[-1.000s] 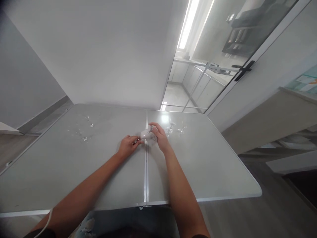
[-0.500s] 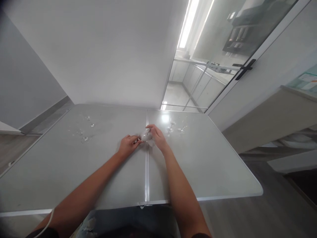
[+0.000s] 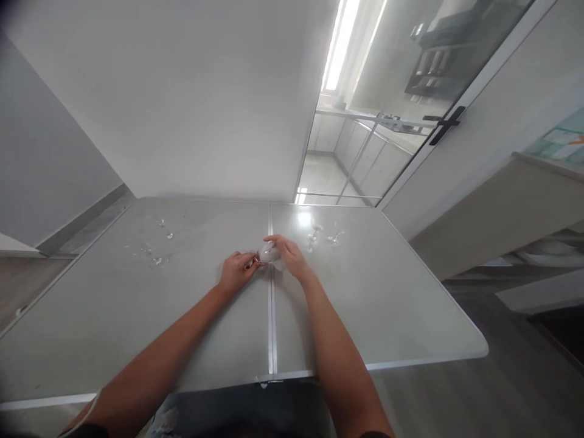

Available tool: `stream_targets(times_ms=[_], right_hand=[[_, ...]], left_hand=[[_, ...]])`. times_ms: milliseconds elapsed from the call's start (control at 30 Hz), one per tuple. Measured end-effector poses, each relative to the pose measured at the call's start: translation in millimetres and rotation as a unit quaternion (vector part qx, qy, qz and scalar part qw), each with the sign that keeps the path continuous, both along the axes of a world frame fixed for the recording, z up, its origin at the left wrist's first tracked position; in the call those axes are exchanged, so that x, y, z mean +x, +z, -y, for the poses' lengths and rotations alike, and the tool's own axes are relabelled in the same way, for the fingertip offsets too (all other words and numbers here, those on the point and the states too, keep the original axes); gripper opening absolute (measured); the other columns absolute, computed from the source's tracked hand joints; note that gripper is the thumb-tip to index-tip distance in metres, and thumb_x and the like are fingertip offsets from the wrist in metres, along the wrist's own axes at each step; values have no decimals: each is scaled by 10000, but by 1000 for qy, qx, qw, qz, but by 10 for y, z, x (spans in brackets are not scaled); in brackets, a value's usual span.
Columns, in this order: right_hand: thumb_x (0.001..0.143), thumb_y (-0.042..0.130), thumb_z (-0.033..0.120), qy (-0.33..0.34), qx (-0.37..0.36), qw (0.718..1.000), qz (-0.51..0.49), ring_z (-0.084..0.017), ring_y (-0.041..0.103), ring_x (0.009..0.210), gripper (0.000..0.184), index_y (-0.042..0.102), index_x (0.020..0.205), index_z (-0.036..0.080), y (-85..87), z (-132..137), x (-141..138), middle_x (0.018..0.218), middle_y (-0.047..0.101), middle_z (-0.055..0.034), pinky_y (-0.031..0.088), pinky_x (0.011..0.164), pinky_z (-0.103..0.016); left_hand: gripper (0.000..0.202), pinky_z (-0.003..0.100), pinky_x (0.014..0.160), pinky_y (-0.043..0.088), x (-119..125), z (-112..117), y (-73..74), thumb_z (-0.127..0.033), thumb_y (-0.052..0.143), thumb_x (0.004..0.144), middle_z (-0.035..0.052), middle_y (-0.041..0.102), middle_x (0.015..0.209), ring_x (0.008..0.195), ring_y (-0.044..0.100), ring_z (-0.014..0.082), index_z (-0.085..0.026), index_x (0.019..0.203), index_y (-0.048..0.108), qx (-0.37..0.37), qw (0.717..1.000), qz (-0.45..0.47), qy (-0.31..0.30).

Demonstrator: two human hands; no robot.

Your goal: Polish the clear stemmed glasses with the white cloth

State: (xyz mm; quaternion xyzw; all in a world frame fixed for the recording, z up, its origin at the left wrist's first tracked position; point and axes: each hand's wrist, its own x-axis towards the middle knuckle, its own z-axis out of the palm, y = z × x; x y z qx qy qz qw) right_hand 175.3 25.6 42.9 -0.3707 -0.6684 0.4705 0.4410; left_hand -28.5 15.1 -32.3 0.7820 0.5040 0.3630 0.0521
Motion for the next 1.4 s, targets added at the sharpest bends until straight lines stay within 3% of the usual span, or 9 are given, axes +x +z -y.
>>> stream_targets(times_ms=[133,333,467,633,833,933,1133,1233,1400], right_hand=[[963,302,675,-35,-24,997,-57,-174,532,645,632,640,1227,212,-11,9,23,721,603,-12,431,633,-292],[948,481,593,-29,121,986,108,-205,567,851,497,643,1278,258,-25,11,-61,821,641,-20,440,833,-326],[979,411,588,-6,92,992,91,-162,522,685,502,659,1235,235,-19,-4,-55,731,595,1,435,716,-295],[985,290,647,-54,34,997,-32,-160,523,620,620,644,1190,180,-24,1,-13,714,605,-20,431,609,-285],[927,517,612,-17,141,982,126,-220,579,887,516,635,1289,263,-27,-26,-3,836,658,-27,450,865,-351],[985,398,595,11,116,983,139,-185,542,741,520,622,1306,251,-29,-37,2,724,603,-2,441,771,-314],[960,328,691,1,5,1000,-7,-156,541,638,633,627,1190,184,-53,-31,8,736,612,-19,415,612,-263],[970,292,686,-11,6,999,-37,-154,523,622,631,585,1237,195,-45,-20,22,728,595,-14,412,604,-267],[969,398,636,17,85,989,116,-173,506,678,628,477,1442,231,-39,-27,44,720,549,5,427,693,-296]], left_hand=[[344,319,709,410,3,-1,-2,-500,593,919,-3,705,694,570,560,138,-231,709,635,-13,999,29,-10],[318,329,698,411,22,18,20,-463,601,920,8,707,673,550,564,150,-234,701,629,-1,1000,19,22],[308,334,700,405,22,29,36,-470,607,917,7,701,654,552,579,154,-235,719,630,3,1000,4,14],[328,328,719,413,19,19,33,-493,603,917,-1,707,680,565,581,146,-235,717,627,1,1000,18,-3],[257,336,704,399,11,8,-5,-404,613,920,1,716,682,556,585,150,-237,727,648,18,1000,21,10],[286,334,687,388,17,20,-11,-406,613,919,2,699,641,546,582,148,-228,696,636,23,1000,7,7],[321,317,696,396,17,24,2,-473,629,906,-8,686,626,538,568,133,-224,704,636,39,999,7,-14],[316,306,686,398,21,15,-3,-455,632,910,-17,681,620,522,550,123,-219,699,629,57,998,20,-16],[310,308,653,389,31,12,-27,-420,632,916,-15,672,599,503,533,124,-216,683,620,77,997,19,7]])
